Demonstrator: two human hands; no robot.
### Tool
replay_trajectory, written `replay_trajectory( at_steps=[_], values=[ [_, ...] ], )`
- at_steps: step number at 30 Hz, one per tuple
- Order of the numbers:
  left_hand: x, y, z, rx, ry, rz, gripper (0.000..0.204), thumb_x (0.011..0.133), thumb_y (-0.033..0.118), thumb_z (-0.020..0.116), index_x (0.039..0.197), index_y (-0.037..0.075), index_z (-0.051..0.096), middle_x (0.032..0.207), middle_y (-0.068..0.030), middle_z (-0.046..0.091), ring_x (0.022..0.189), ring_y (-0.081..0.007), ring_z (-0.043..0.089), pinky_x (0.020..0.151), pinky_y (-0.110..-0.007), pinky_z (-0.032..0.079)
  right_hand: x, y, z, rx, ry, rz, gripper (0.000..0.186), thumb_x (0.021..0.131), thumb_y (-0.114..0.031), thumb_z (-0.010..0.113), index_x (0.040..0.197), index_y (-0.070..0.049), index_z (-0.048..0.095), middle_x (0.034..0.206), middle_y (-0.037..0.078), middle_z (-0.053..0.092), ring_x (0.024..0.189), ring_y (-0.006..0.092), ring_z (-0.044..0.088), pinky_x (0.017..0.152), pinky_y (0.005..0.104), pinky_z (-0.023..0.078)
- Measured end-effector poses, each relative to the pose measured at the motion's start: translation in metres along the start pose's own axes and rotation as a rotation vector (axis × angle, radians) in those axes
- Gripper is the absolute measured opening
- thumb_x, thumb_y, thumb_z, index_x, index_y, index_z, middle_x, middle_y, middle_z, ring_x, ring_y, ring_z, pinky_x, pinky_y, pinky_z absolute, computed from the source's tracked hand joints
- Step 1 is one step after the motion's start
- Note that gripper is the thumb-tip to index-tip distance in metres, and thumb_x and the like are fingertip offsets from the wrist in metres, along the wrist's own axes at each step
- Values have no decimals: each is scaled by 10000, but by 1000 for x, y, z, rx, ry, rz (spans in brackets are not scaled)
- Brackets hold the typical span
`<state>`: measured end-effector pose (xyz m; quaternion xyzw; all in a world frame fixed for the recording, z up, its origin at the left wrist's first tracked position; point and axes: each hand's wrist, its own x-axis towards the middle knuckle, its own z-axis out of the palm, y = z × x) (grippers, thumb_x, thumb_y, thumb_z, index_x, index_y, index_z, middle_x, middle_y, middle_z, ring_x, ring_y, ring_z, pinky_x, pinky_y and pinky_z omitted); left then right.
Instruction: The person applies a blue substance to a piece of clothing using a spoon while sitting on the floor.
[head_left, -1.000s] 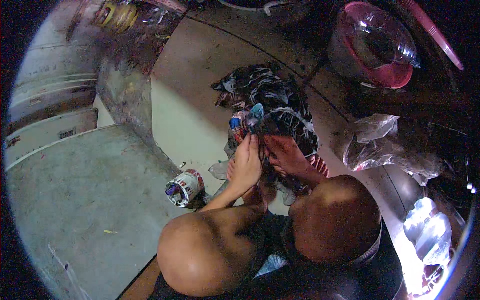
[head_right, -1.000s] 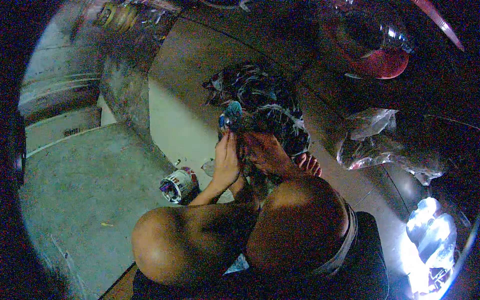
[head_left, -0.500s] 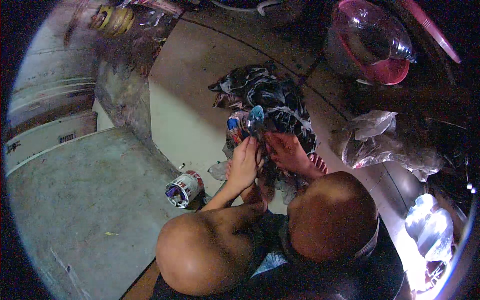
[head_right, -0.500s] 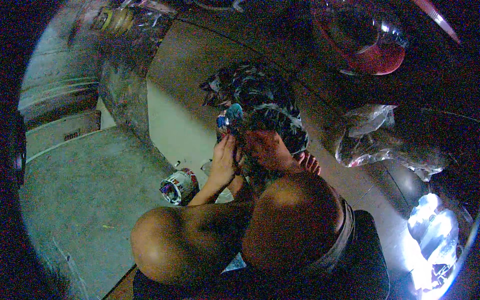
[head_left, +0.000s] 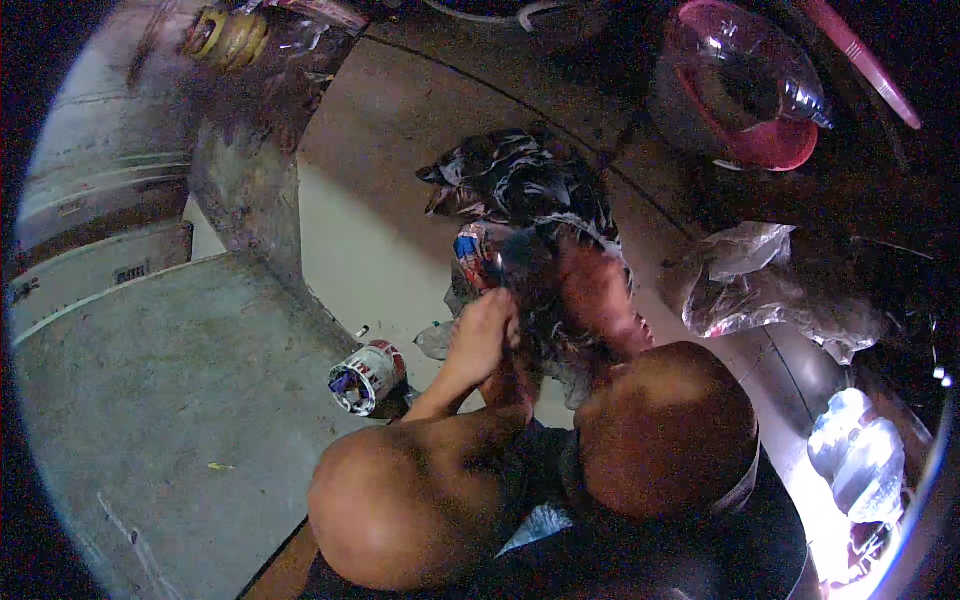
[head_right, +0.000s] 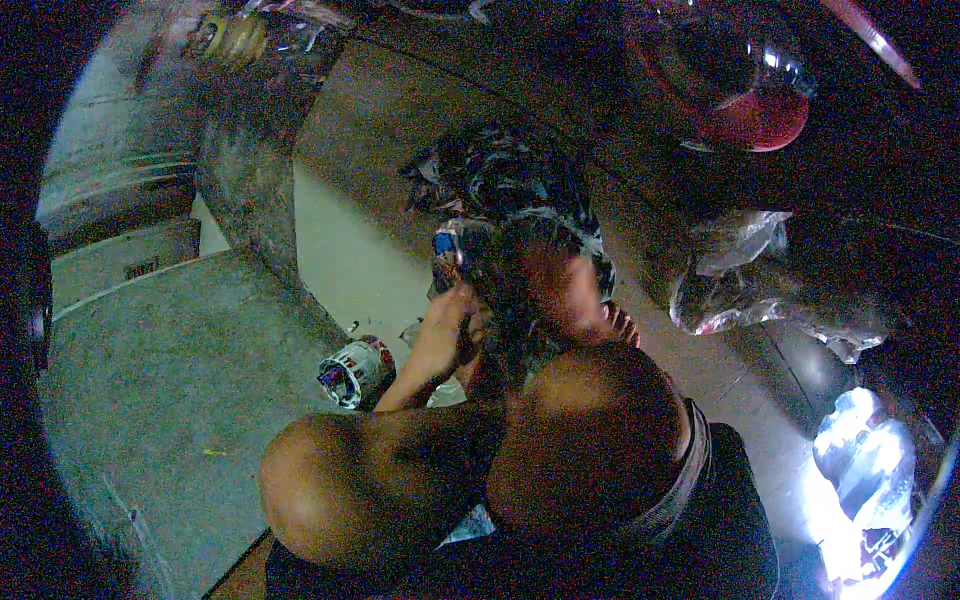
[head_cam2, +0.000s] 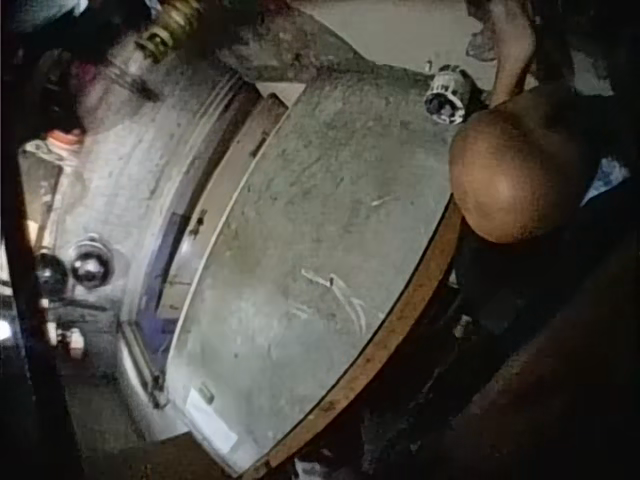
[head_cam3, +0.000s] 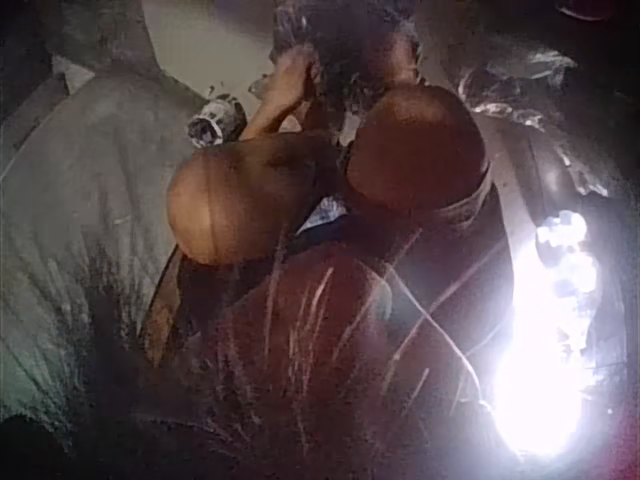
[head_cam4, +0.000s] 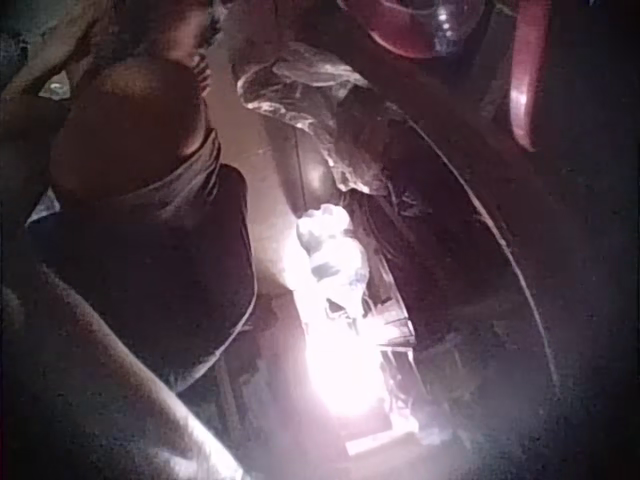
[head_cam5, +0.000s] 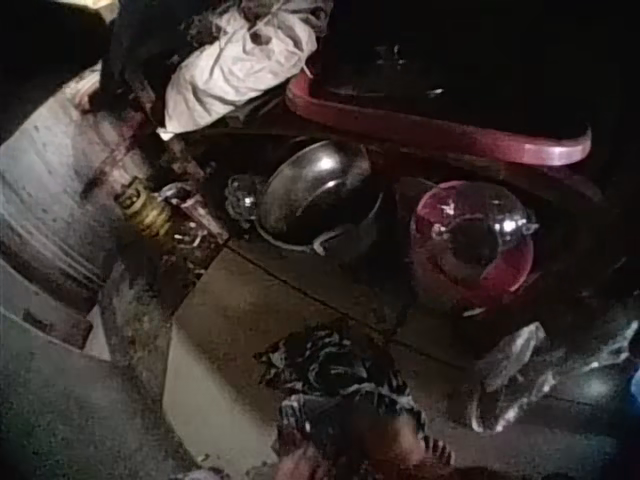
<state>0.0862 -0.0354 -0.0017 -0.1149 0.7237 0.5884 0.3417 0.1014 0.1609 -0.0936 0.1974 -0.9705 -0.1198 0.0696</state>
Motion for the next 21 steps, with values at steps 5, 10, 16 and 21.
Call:
replay_trajectory(
  at_steps=[5,10,16,21],
  values=[
    [-6,9,-4,-442,70,-181,304,968,322,389,785,84,436,527,23,332,439,-90,341,419,-242,309,9,1,-47,1079,-318,35,313,929,-324,481,852,-40,588,640,4,538,528,102,479,505,261,416],
    [-7,29,10,-311,80,-13,259,979,284,377,810,92,418,612,32,367,513,-64,342,469,-225,303,31,29,-60,1970,-607,314,408,942,-411,427,750,-73,549,573,-9,493,502,62,443,468,227,373],
    [-5,18,5,-275,-22,29,255,980,262,372,808,83,429,619,32,364,520,-66,349,481,-225,315,34,22,-59,1958,-773,324,440,929,-458,427,729,-83,537,529,-36,442,426,58,392,387,221,320],
    [-8,18,-1,-197,-19,71,278,982,275,366,790,83,426,626,33,367,524,-63,351,479,-226,322,52,24,-84,1956,-925,463,424,926,-453,436,751,-83,545,546,-35,447,444,52,407,392,212,332]
  ],
)
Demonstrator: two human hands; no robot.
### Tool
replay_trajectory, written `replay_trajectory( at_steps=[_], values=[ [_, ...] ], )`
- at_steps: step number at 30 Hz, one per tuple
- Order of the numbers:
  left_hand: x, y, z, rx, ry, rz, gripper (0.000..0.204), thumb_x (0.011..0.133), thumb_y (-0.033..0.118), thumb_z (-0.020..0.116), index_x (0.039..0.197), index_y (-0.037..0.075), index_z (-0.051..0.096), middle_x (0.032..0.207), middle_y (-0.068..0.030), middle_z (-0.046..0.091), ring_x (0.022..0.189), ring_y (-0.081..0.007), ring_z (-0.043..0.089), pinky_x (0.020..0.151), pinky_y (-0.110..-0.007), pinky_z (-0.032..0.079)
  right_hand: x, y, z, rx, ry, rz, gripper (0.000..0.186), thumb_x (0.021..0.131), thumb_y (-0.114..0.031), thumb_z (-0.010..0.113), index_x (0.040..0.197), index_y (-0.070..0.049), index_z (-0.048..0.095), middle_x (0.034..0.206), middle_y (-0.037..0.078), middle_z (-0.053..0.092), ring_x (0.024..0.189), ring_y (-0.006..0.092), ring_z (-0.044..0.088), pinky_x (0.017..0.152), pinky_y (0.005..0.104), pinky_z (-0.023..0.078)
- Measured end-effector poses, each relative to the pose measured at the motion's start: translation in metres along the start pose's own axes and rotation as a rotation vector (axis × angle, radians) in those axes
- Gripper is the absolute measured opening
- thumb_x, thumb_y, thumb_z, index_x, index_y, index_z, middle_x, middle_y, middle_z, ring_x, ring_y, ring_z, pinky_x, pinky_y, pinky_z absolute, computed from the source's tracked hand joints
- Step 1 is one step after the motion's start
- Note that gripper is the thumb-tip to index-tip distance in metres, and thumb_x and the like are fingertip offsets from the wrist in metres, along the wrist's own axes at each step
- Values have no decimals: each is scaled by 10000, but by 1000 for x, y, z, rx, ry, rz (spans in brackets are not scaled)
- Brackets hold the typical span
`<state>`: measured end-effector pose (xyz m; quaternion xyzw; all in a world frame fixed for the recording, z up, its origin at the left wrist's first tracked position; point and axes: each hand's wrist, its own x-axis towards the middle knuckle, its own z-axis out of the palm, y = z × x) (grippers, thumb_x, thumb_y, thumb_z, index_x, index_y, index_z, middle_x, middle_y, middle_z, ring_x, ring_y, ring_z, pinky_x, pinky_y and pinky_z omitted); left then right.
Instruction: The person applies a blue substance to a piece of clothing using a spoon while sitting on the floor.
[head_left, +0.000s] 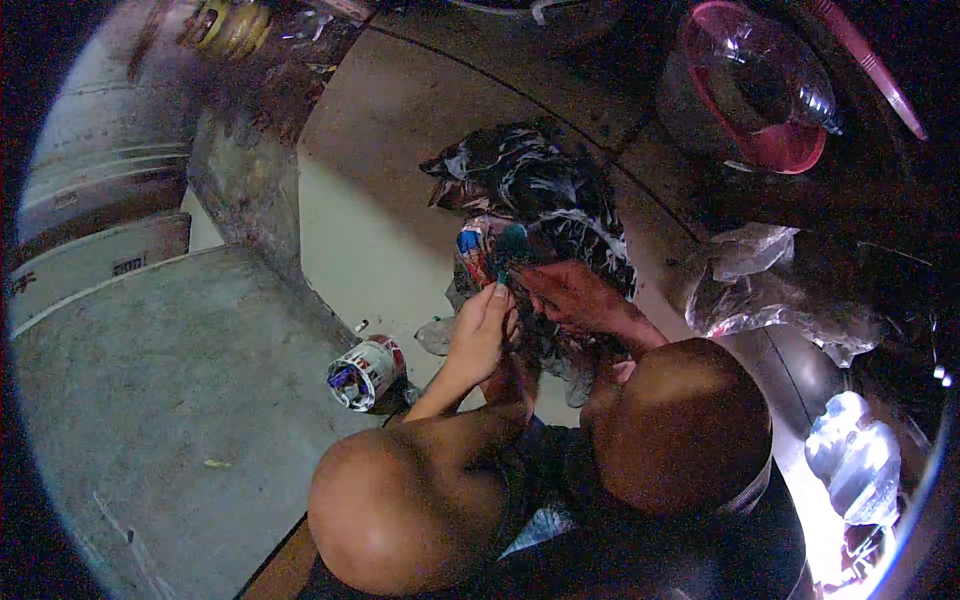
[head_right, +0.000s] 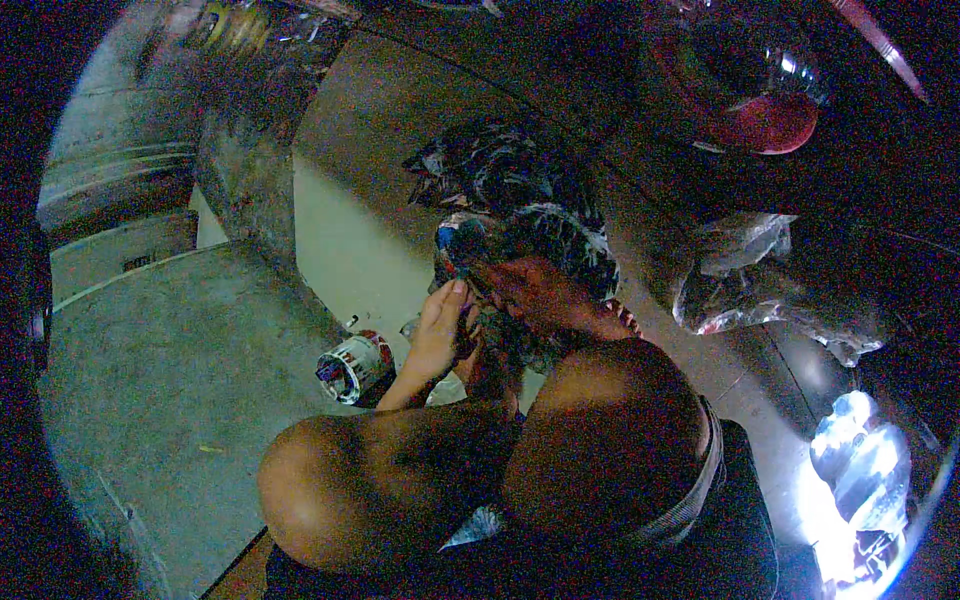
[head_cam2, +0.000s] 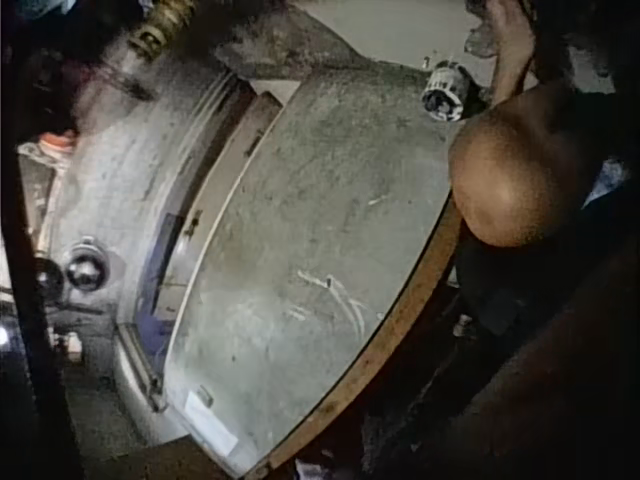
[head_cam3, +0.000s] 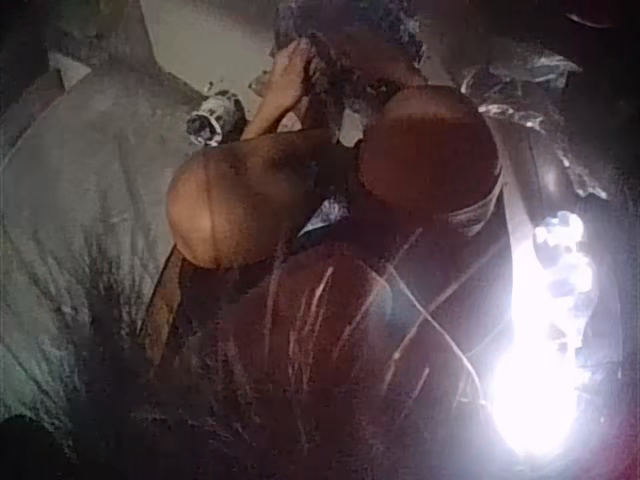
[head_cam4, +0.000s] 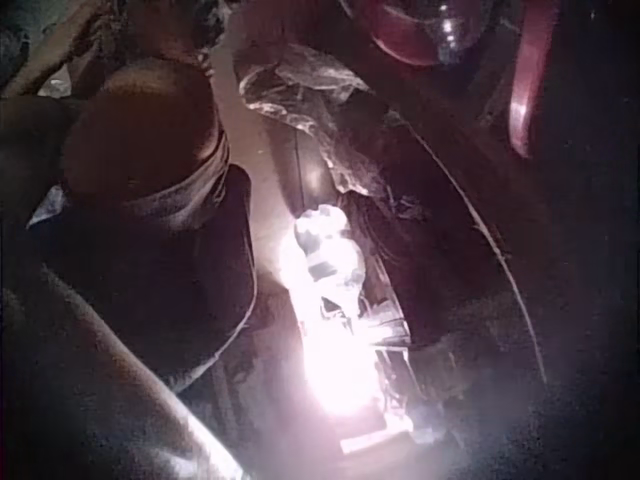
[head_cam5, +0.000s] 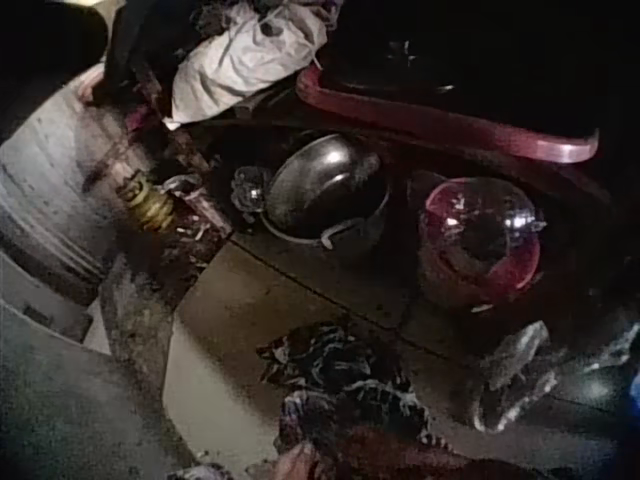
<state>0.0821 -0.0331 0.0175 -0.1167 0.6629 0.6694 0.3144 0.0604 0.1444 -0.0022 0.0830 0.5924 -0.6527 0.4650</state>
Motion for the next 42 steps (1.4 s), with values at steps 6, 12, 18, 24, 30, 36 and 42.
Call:
replay_trajectory(
  at_steps=[6,12,18,24,30,36,42],
  values=[
    [-2,1,2,49,-4,-22,291,977,300,378,792,85,439,638,34,390,534,-60,374,476,-222,343,39,54,2,-385,313,-561,327,914,-399,481,873,-88,574,636,-29,527,493,72,475,415,218,387],
    [2,3,7,175,76,-10,303,977,300,373,790,80,462,631,26,411,534,-71,400,490,-238,381,32,54,3,-120,212,-337,307,893,-326,509,931,-49,634,710,98,629,611,192,596,573,347,476],
    [7,-17,6,99,73,-35,320,973,297,369,773,73,480,574,5,450,511,-94,448,483,-259,383,24,36,7,-134,363,-423,184,842,-169,550,963,-48,617,760,143,624,646,285,599,570,359,470],
    [10,-13,11,157,126,-69,334,967,307,368,751,73,467,572,7,464,502,-92,456,474,-253,376,26,38,6,-241,458,-519,187,872,-192,529,951,-33,586,689,103,573,614,218,551,538,333,445],
    [10,-26,5,6,72,-64,305,974,311,366,786,90,460,572,26,413,490,-68,399,456,-222,349,29,59,-6,-1030,669,-974,227,855,-122,535,1063,-32,561,800,128,573,644,248,578,553,361,467],
    [8,-13,6,57,50,-23,320,982,309,343,778,84,442,572,28,402,485,-70,378,461,-222,339,24,50,8,-528,394,-706,197,861,-134,541,1012,-9,564,710,130,553,584,209,549,533,341,456],
    [6,-19,5,229,69,-16,362,979,311,337,734,64,434,561,1,433,481,-89,405,469,-245,346,28,40,19,-220,420,-553,158,891,-152,502,941,-36,597,768,170,616,686,364,597,581,435,468]
  ],
)
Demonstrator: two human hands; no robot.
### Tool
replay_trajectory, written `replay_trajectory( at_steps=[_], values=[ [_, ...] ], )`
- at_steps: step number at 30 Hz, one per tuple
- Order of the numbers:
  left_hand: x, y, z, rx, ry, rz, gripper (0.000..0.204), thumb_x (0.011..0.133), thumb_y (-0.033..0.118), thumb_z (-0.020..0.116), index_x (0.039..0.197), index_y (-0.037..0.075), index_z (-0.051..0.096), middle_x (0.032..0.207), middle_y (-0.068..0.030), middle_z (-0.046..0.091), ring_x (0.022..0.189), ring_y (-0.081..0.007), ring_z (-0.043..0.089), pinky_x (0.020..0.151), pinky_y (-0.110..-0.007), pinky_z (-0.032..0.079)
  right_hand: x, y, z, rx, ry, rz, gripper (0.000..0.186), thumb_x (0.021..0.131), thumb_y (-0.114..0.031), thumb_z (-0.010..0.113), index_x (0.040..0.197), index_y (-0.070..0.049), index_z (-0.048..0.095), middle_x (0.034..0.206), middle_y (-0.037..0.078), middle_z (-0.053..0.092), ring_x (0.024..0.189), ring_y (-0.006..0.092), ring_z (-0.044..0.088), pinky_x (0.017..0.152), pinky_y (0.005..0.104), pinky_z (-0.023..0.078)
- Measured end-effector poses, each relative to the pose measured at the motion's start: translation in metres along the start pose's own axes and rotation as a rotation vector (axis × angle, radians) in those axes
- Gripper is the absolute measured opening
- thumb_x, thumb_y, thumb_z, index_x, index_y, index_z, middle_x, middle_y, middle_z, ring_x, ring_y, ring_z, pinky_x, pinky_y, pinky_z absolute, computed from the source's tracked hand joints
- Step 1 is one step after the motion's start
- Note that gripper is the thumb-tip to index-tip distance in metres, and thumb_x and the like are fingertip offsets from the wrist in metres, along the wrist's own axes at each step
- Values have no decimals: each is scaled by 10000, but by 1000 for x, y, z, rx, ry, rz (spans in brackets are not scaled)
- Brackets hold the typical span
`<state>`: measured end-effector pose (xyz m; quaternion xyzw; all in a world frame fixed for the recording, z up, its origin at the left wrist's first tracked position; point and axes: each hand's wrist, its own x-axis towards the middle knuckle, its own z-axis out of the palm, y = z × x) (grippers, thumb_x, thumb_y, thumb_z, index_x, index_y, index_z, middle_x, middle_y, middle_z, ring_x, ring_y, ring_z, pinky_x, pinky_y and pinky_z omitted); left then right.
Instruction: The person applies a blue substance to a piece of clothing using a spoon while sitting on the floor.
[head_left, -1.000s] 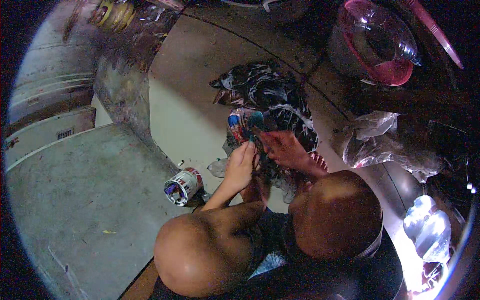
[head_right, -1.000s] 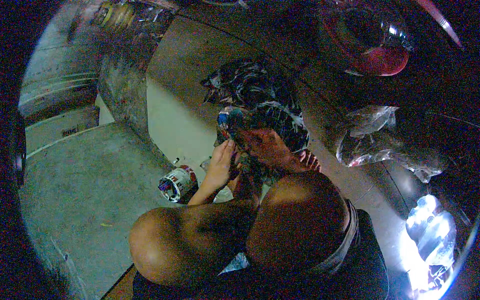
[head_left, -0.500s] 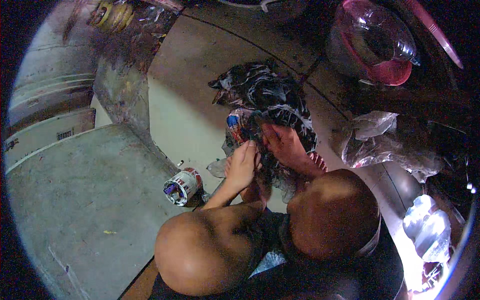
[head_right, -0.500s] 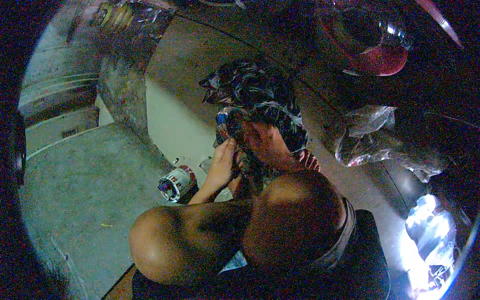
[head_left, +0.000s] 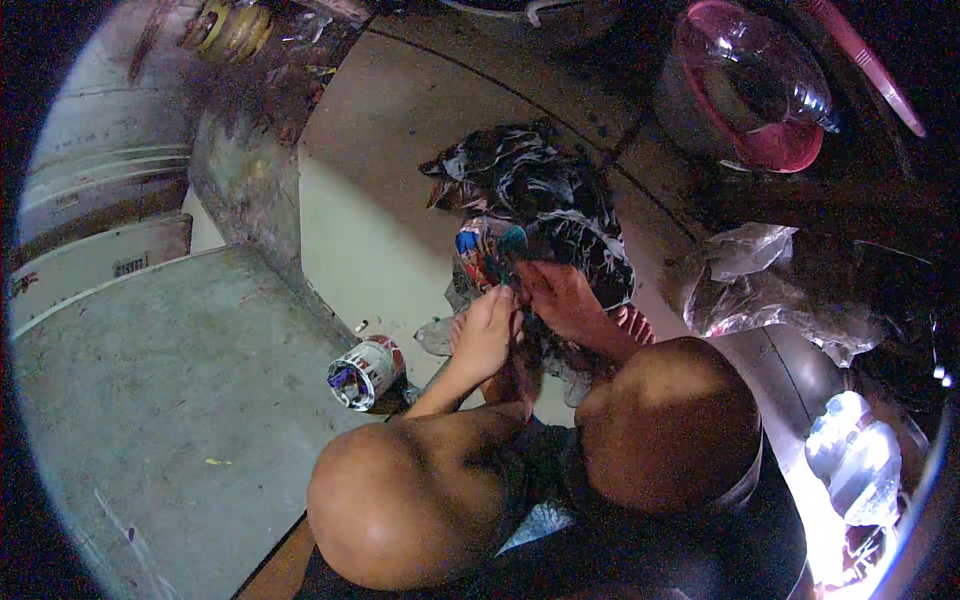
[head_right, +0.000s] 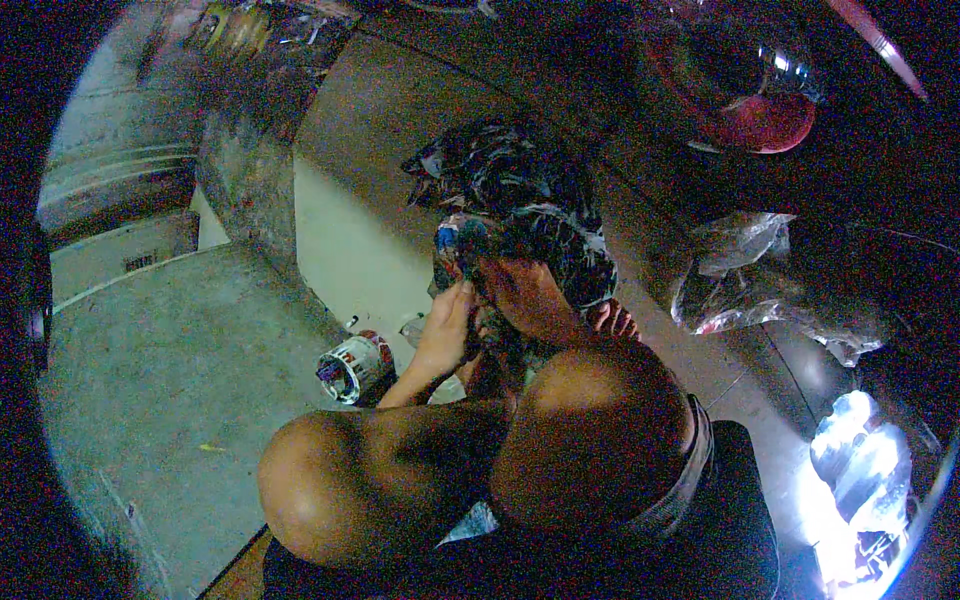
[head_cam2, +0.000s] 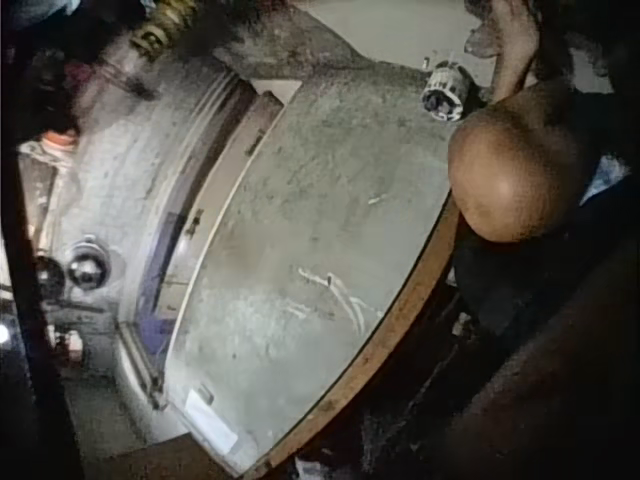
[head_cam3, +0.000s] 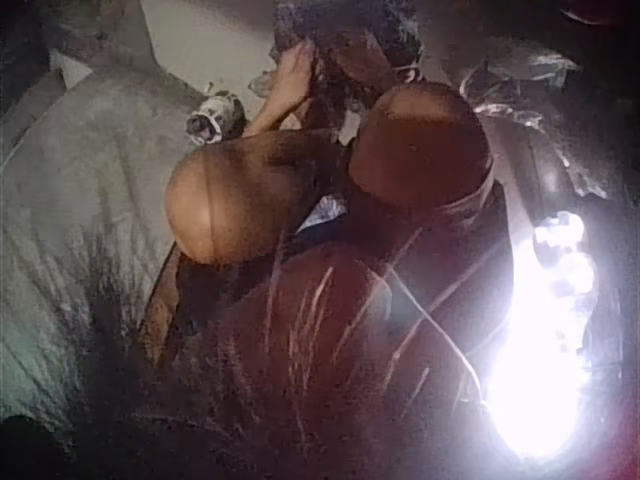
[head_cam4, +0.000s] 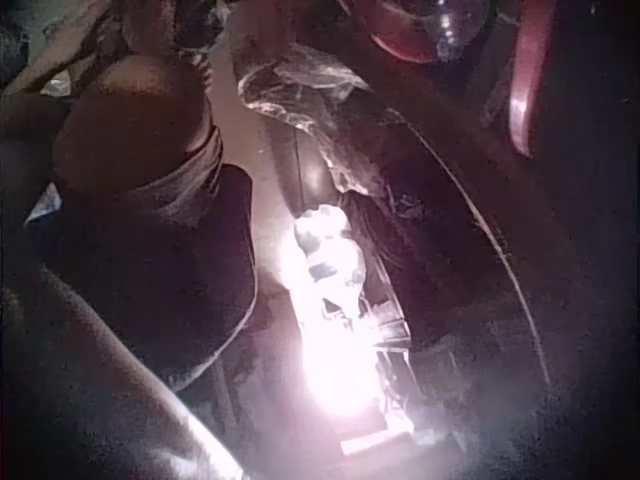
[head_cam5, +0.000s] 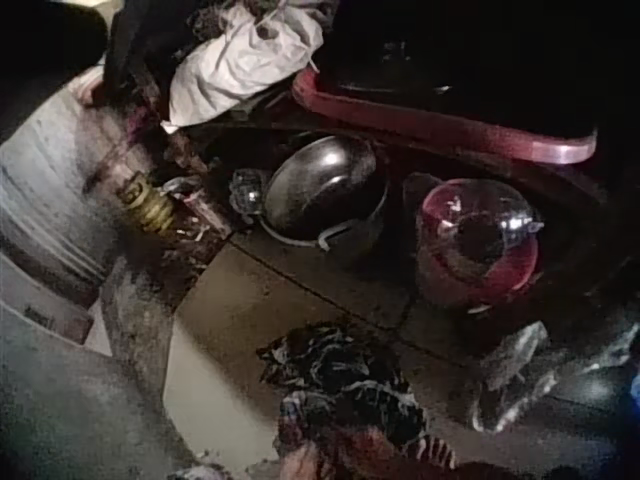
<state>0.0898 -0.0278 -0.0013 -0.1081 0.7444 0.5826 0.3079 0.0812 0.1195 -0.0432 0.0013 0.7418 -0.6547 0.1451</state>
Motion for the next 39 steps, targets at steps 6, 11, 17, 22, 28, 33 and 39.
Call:
replay_trajectory(
  at_steps=[6,11,17,22,28,33,39],
  values=[
    [-2,0,5,-150,14,-40,350,977,312,346,747,64,436,577,-2,438,489,-93,419,476,-251,361,3,-7,-2,-180,75,-80,174,902,-169,505,848,-23,584,645,142,565,542,276,517,490,386,424],
    [-2,-15,0,-203,-35,-21,312,980,303,349,794,71,445,609,4,427,515,-90,421,478,-246,367,8,1,-7,-74,-113,74,151,893,-154,485,925,-61,599,713,175,596,601,359,585,482,435,451],
    [3,-17,-2,-213,-22,-79,309,983,296,341,799,69,442,583,3,410,491,-94,404,470,-248,362,10,-10,-17,-473,-192,-336,369,936,-311,455,752,-20,587,612,134,573,544,252,563,518,362,442],
    [1,-3,-1,-289,43,-58,292,986,284,346,801,78,437,570,15,384,459,-72,346,440,-225,320,-4,-11,-13,-139,-253,126,258,894,-191,467,1124,-98,535,799,120,599,668,302,594,600,394,503],
    [0,-2,6,-378,77,-45,296,986,275,342,802,76,462,571,11,399,448,-67,340,433,-229,310,-6,-2,-3,71,-274,169,311,885,-237,479,1152,-80,511,794,128,585,656,267,587,567,357,495],
    [0,-12,5,144,147,170,338,978,270,322,793,41,487,596,-38,460,507,-136,436,503,-300,363,-6,-4,3,116,-187,283,330,912,-331,447,989,-45,592,680,112,580,586,242,576,535,367,474],
    [6,-22,1,218,122,145,371,970,302,307,803,20,481,614,-80,492,566,-210,489,574,-351,389,-2,0,11,182,-27,355,426,924,-420,445,779,-42,578,548,49,506,466,166,484,444,314,393]
  ],
)
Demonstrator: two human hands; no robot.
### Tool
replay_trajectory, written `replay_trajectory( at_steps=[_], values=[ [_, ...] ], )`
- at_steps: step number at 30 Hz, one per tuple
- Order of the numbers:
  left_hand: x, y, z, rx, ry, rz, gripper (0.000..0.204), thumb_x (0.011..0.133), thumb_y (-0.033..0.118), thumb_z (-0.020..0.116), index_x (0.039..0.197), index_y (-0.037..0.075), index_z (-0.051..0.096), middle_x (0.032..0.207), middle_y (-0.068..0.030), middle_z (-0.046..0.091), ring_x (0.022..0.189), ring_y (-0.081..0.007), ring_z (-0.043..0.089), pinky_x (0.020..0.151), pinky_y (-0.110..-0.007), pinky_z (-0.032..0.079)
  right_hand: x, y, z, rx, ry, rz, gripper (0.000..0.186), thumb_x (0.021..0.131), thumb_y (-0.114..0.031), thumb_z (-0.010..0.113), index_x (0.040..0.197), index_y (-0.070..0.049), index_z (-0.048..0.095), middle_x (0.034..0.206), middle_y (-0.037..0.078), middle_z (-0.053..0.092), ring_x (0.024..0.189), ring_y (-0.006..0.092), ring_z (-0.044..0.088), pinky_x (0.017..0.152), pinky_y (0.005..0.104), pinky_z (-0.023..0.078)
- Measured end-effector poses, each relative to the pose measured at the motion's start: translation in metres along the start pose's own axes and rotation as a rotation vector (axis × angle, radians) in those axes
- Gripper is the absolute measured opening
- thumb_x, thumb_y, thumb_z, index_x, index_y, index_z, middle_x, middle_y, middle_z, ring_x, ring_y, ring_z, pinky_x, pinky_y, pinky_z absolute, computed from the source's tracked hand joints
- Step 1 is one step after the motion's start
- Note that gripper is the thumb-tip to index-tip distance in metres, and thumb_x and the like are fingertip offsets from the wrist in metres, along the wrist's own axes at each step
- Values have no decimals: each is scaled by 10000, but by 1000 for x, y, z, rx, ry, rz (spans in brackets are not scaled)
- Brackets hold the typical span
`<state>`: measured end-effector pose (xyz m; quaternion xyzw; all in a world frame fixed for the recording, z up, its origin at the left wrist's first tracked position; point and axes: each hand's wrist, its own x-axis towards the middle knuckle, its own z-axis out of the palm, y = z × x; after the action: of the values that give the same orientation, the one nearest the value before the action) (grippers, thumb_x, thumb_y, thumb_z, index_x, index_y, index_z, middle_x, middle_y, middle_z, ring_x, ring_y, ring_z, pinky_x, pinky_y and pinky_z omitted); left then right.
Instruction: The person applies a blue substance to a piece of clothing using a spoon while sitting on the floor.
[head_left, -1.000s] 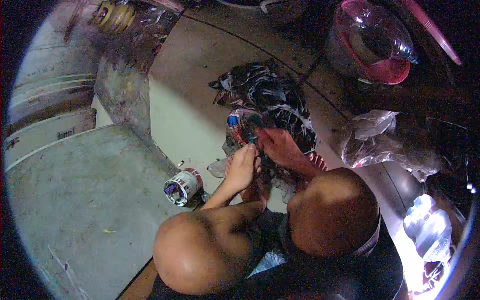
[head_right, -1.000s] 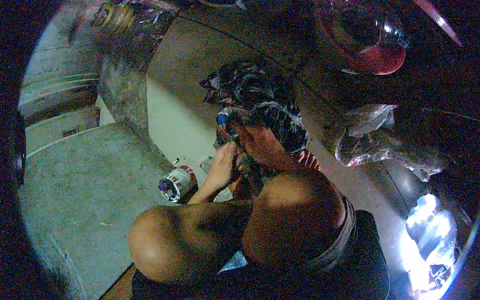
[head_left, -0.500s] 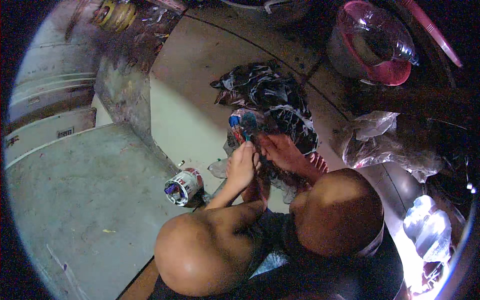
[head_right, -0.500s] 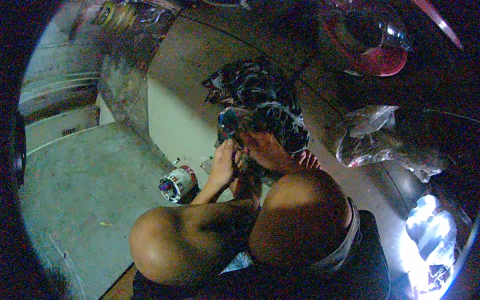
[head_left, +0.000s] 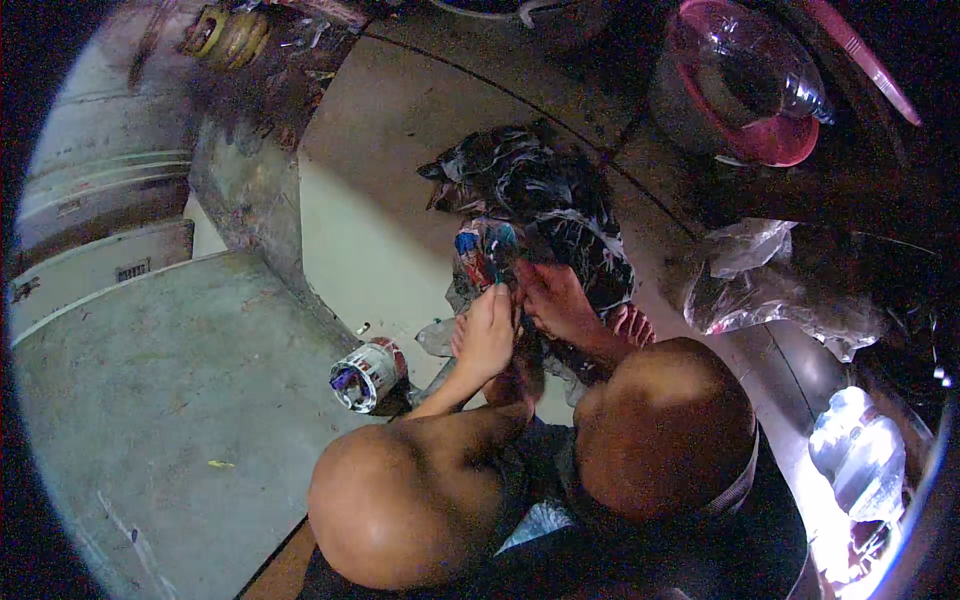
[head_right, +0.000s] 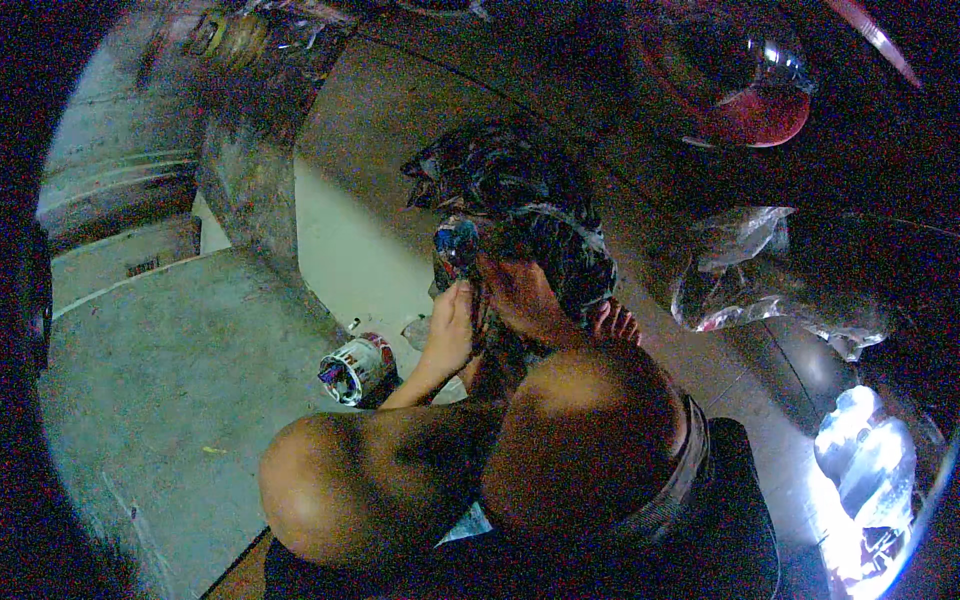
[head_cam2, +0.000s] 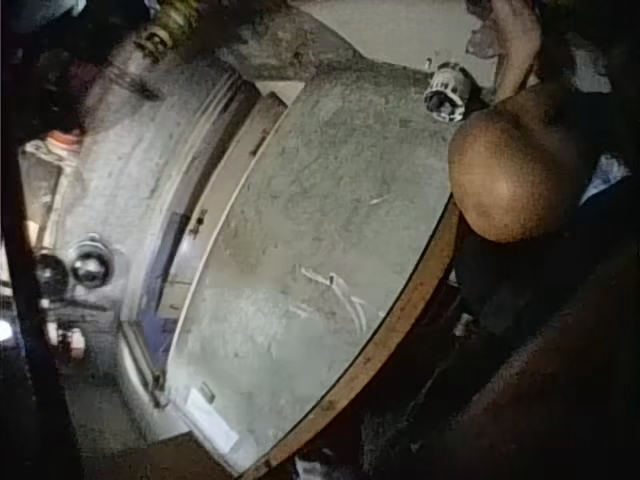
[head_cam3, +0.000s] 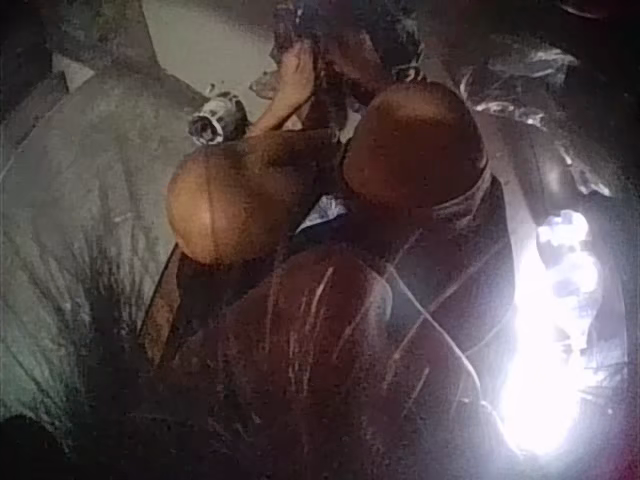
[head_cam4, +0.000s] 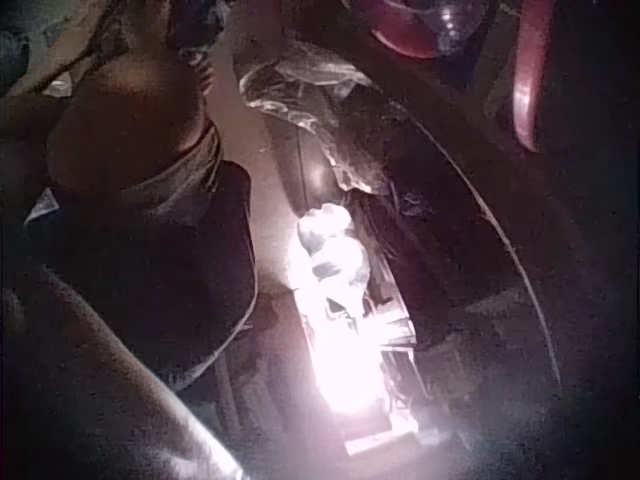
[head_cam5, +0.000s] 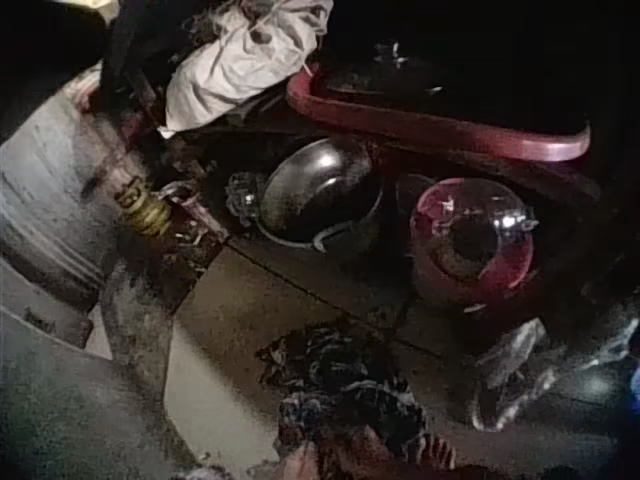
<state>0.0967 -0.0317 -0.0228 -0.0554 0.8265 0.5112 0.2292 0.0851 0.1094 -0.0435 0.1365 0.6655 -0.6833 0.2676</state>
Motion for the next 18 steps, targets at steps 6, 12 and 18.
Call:
replay_trajectory(
  at_steps=[6,12,18],
  values=[
    [-2,21,3,79,27,48,378,966,316,313,832,6,480,682,-134,525,623,-284,510,621,-384,394,7,11,3,43,132,-208,320,928,-380,484,818,-81,512,528,-14,447,406,67,407,356,243,315],
    [-4,6,13,285,178,192,392,961,331,327,878,-8,506,771,-201,552,714,-374,520,675,-427,391,5,5,2,139,141,-221,256,926,-321,508,818,-90,480,527,-18,442,420,61,398,359,243,308],
    [2,-3,13,179,-2,-2,415,961,344,327,1007,-14,531,939,-241,559,871,-403,527,784,-417,395,9,9,-3,65,261,-271,240,917,-289,530,825,-68,505,540,2,488,454,54,426,384,249,331]
  ],
)
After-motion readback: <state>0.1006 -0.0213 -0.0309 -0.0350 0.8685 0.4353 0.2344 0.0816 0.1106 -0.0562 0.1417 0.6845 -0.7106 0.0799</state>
